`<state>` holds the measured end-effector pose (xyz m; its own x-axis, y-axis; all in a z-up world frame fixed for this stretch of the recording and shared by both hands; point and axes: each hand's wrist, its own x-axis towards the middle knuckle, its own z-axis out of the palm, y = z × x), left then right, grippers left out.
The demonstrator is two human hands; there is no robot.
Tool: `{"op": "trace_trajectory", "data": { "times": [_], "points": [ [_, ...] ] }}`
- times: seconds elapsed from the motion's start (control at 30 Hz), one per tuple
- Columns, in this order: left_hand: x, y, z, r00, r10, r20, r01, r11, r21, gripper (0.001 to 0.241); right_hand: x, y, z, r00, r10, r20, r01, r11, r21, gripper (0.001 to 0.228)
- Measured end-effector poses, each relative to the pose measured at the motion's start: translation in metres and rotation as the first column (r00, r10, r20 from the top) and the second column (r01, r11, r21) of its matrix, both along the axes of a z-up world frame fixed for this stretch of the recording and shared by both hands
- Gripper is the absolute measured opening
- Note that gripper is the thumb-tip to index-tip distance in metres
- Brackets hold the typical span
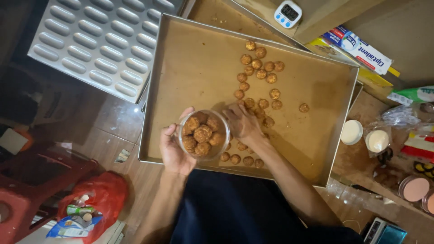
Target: Packaging cookies from a large baking tray into a plastic container.
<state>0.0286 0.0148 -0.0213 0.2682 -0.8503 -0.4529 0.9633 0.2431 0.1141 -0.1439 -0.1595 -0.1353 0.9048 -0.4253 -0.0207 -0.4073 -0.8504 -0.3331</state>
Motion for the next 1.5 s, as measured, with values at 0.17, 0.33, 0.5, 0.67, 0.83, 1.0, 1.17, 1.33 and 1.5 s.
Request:
{"op": "trace_trajectory", "data": {
  "times": [0.17, 0.33, 0.5, 0.67, 0.83, 1.0, 1.17, 1.33, 1.5],
  "points": [
    [-0.003, 0.001, -0.003, 1.0, 0.007, 0.016, -0.007, 1.0, 0.007, 0.068, 0.002, 0.001, 0.017, 0.997, -0.015, 0.07, 0.015, 1.0, 0.0, 0.034],
    [-0.003, 0.003, 0.0, 0.998, -0.053, -0.025, 0.053, 0.999, -0.004, 0.069, 0.001, -0.01, 0.034, 0.992, -0.122, -0.026, 0.124, 0.982, 0.144, 0.037],
    [0.003, 0.008, -0.003, 0.998, -0.028, -0.048, 0.028, 1.0, 0.003, 0.068, -0.023, -0.033, 0.011, 0.958, -0.27, 0.099, 0.252, 0.954, 0.165, 0.03],
    [0.009, 0.012, -0.009, 1.0, 0.01, -0.019, -0.01, 1.0, -0.015, 0.067, -0.018, -0.033, 0.032, 0.949, -0.314, 0.043, 0.302, 0.938, 0.171, 0.035],
    [0.01, 0.014, -0.009, 0.999, 0.025, -0.026, -0.025, 0.999, -0.021, 0.066, -0.012, -0.031, 0.032, 0.943, -0.332, 0.019, 0.326, 0.934, 0.149, 0.035],
    [0.008, 0.015, -0.006, 1.0, 0.003, -0.005, -0.003, 0.998, -0.056, 0.066, -0.013, -0.029, 0.025, 0.96, -0.279, -0.005, 0.279, 0.957, 0.076, 0.033],
    [0.006, 0.013, -0.001, 1.0, -0.018, -0.011, 0.017, 0.994, -0.109, 0.065, -0.014, -0.031, 0.021, 0.976, -0.218, 0.015, 0.218, 0.975, 0.046, 0.035],
    [0.005, 0.012, 0.002, 0.999, -0.031, -0.015, 0.027, 0.973, -0.228, 0.06, -0.014, -0.035, 0.041, 0.978, -0.209, -0.007, 0.209, 0.978, -0.022, 0.037],
    [0.005, 0.011, 0.008, 0.996, -0.051, -0.073, 0.024, 0.942, -0.335, 0.057, -0.02, -0.037, 0.051, 0.95, -0.311, -0.013, 0.311, 0.95, 0.011, 0.037]
  ]
}}
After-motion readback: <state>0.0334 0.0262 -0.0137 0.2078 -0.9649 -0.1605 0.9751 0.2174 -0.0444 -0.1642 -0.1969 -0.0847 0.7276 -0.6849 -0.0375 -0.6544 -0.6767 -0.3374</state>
